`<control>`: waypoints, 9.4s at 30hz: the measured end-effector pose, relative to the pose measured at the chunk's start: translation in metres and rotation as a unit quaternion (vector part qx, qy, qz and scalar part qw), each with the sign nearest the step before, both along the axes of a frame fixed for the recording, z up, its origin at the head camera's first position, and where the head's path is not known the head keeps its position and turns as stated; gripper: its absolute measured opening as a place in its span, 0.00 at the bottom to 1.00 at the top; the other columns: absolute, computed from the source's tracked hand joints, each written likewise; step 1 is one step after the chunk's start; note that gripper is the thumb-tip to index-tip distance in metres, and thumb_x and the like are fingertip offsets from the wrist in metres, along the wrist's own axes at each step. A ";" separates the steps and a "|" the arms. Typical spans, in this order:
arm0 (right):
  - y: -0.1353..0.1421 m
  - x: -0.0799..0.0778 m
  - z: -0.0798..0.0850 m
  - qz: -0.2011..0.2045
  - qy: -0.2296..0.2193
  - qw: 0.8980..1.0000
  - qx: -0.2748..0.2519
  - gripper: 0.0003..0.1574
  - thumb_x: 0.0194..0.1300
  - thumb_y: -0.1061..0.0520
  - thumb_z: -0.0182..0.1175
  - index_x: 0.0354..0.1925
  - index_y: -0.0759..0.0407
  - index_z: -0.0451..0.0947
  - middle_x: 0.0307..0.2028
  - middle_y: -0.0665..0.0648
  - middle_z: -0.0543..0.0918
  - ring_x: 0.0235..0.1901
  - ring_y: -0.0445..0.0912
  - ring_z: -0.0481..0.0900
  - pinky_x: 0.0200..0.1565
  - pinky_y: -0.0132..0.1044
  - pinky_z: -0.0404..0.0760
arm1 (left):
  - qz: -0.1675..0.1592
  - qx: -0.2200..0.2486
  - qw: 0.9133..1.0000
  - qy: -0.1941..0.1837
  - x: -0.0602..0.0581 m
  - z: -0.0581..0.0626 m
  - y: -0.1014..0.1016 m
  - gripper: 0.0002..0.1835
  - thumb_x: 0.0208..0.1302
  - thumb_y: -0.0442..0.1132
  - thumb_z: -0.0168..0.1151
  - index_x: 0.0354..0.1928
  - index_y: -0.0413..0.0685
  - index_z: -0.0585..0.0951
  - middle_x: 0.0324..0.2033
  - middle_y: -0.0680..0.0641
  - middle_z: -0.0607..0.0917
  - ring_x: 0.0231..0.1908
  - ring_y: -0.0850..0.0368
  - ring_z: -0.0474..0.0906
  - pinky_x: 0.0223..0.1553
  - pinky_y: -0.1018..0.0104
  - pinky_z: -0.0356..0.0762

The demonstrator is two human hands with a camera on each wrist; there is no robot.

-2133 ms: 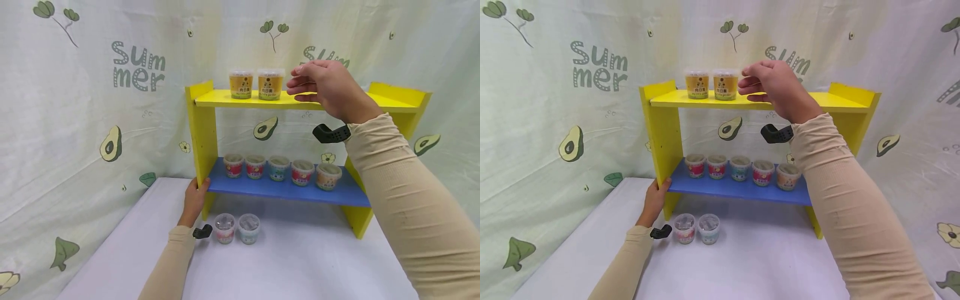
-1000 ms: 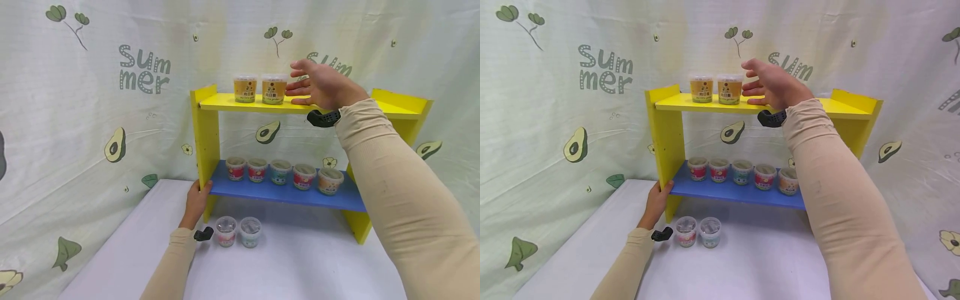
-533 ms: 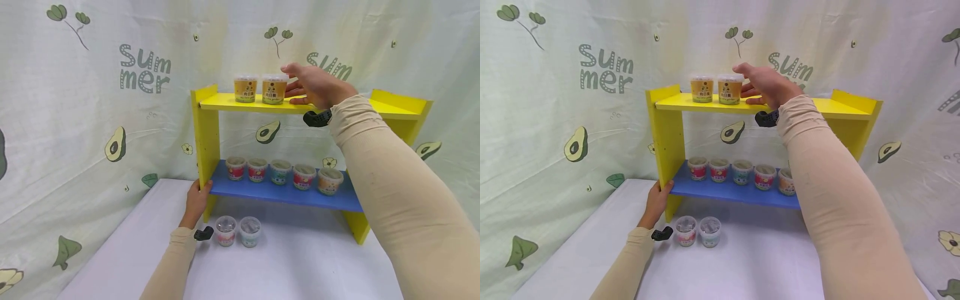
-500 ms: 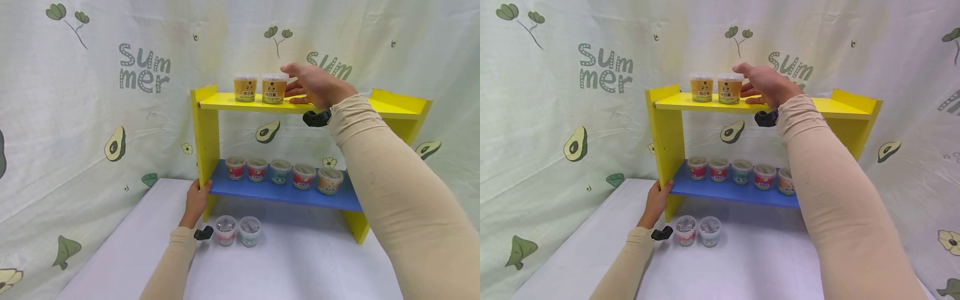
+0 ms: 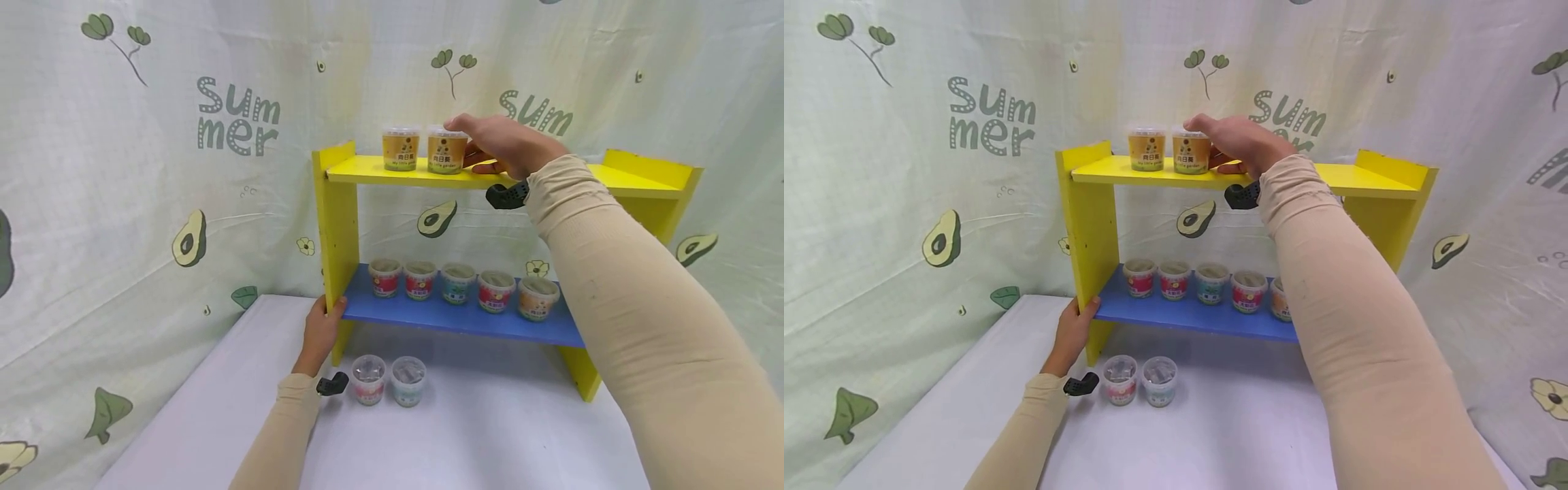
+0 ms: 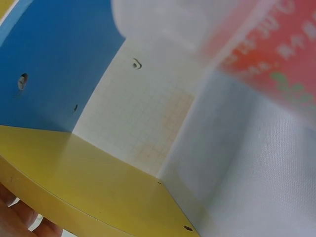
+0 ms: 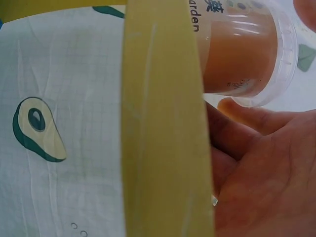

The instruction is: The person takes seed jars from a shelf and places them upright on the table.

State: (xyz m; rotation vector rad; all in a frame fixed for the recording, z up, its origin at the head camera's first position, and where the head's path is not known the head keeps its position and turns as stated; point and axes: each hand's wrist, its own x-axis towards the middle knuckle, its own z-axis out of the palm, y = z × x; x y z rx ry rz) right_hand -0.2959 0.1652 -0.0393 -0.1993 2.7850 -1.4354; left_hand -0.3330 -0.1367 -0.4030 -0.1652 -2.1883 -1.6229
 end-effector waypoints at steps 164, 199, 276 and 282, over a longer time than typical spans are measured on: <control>0.058 0.099 -0.273 0.091 0.073 0.970 -0.215 0.33 0.79 0.51 0.47 0.71 0.71 0.58 0.58 0.61 0.70 0.52 0.48 0.75 0.50 0.35 0.78 | -0.009 0.001 1.000 -0.002 -0.011 0.003 -0.002 0.32 0.73 0.61 0.52 0.63 0.40 0.71 0.52 0.39 0.77 0.51 0.42 0.74 0.58 0.43 0.71; 0.074 0.094 -0.290 0.108 0.021 0.979 -0.174 0.34 0.78 0.52 0.48 0.71 0.73 0.57 0.61 0.70 0.68 0.53 0.50 0.74 0.52 0.34 0.78 | -0.012 0.005 0.998 -0.056 -0.005 0.016 0.001 0.30 0.72 0.58 0.55 0.64 0.44 0.72 0.55 0.40 0.79 0.51 0.42 0.75 0.57 0.44 0.71; 0.050 0.067 -0.375 0.111 -0.072 0.982 -0.132 0.48 0.66 0.50 0.68 0.71 0.74 0.59 0.58 0.64 0.80 0.55 0.49 0.79 0.55 0.42 0.79 | -0.033 0.008 0.998 -0.062 -0.006 0.013 -0.002 0.32 0.72 0.60 0.54 0.66 0.43 0.68 0.58 0.38 0.77 0.56 0.40 0.74 0.61 0.42 0.69; 0.050 0.066 -0.377 0.120 -0.067 0.980 -0.143 0.48 0.66 0.52 0.67 0.71 0.75 0.57 0.58 0.66 0.79 0.56 0.50 0.79 0.53 0.39 0.79 | -0.031 0.010 0.998 -0.059 -0.007 0.013 0.000 0.32 0.72 0.60 0.54 0.65 0.42 0.69 0.57 0.38 0.77 0.55 0.41 0.74 0.61 0.42 0.69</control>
